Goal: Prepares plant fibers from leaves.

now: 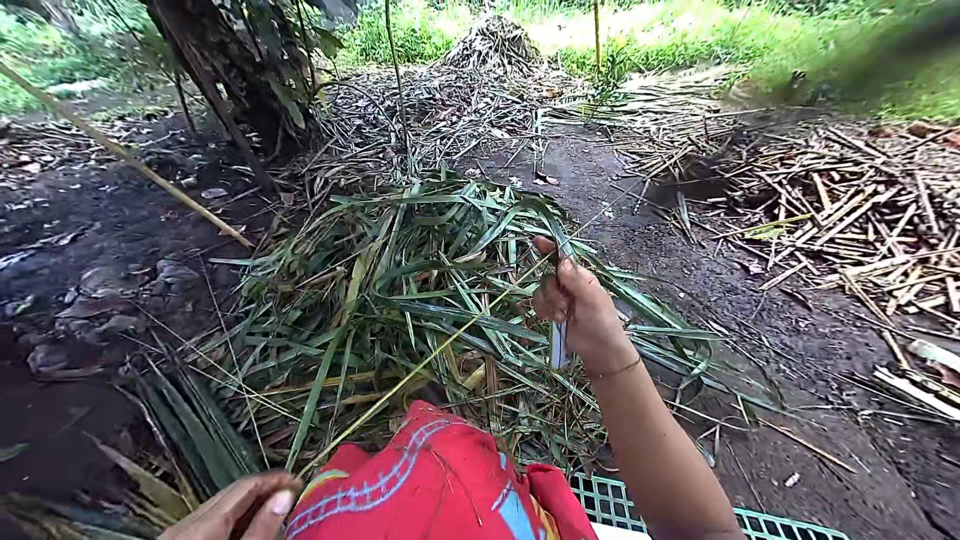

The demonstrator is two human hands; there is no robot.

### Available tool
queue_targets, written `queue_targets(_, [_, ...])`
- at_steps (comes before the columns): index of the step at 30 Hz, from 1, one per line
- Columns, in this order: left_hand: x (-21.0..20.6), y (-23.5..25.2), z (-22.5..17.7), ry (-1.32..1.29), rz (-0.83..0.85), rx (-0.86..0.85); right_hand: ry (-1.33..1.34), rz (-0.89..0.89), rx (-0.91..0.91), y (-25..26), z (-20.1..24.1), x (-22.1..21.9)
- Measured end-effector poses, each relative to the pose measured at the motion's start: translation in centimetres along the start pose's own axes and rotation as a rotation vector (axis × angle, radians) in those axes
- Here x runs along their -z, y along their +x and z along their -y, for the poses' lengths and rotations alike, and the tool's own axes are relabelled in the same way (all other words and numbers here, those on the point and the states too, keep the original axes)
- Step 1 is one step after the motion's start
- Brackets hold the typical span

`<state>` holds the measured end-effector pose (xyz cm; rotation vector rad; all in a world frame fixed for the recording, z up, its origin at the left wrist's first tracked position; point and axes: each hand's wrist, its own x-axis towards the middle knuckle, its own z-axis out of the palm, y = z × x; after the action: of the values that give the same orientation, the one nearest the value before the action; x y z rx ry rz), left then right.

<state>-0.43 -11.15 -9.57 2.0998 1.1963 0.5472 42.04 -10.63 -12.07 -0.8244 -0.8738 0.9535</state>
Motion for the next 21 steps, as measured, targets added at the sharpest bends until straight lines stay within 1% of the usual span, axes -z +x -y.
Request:
queue_targets(1, [-0.4, 0.7, -1.1, 0.088, -0.024, -0.057, -0.008, 0.020, -0.002, -0.5, -0.3, -0.8])
queue_targets(2, [-1.1, 1.4, -2.3, 0.149, -0.083, -0.126, -0.013, 0.060, -0.012, -1.2, -0.8, -1.8])
queue_targets(5, [-3.9, 3.5, -5.0, 0.227, -0.316, -0.306, 0.014, 0.271, -0.100, -3.7, -2.2, -5.0])
queue_targets(6, [-4.5, 4.1, -5.4, 0.225, -0.355, -0.343, 0.046, 0.350, -0.130, -4.4, -2.5, -5.9])
queue_targets(8, [-5.1, 4.5, -5.6, 0.199, -0.376, -0.386, 0.127, 0.466, -0.161, -5.0, -2.9, -6.6])
queue_targets(9, [-5.1, 4.4, -5.4, 0.178, -0.373, -0.394, 0.139, 0.468, -0.151, -4.8, -2.9, -6.4])
queue_targets(10, [-4.8, 4.0, -5.2, 0.158, -0.360, -0.388, 0.128, 0.426, -0.126, -4.4, -2.6, -6.0])
queue_targets(13, [-3.5, 2.4, -4.1, 0.124, -0.314, -0.328, 0.064, 0.216, -0.017, -1.9, -1.4, -2.5])
queue_targets(15, [-2.9, 1.5, -3.4, 0.110, -0.286, -0.303, 0.072, 0.078, 0.040, -0.3, -0.5, -0.2])
queue_targets(17, [-2.9, 1.3, -3.1, 0.129, -0.273, -0.292, 0.100, 0.011, 0.046, 0.3, 0.0, 0.5])
queue_targets(18, [-3.1, 1.4, -3.1, 0.144, -0.272, -0.288, 0.101, 0.022, 0.021, 0.0, 0.0, 0.1])
queue_targets(19, [-3.3, 1.5, -3.2, 0.151, -0.270, -0.285, 0.081, 0.070, -0.026, -0.7, -0.1, -0.7])
queue_targets(21, [-3.7, 2.0, -3.4, 0.153, -0.260, -0.288, 0.054, 0.258, -0.161, -2.4, -0.8, -2.9])
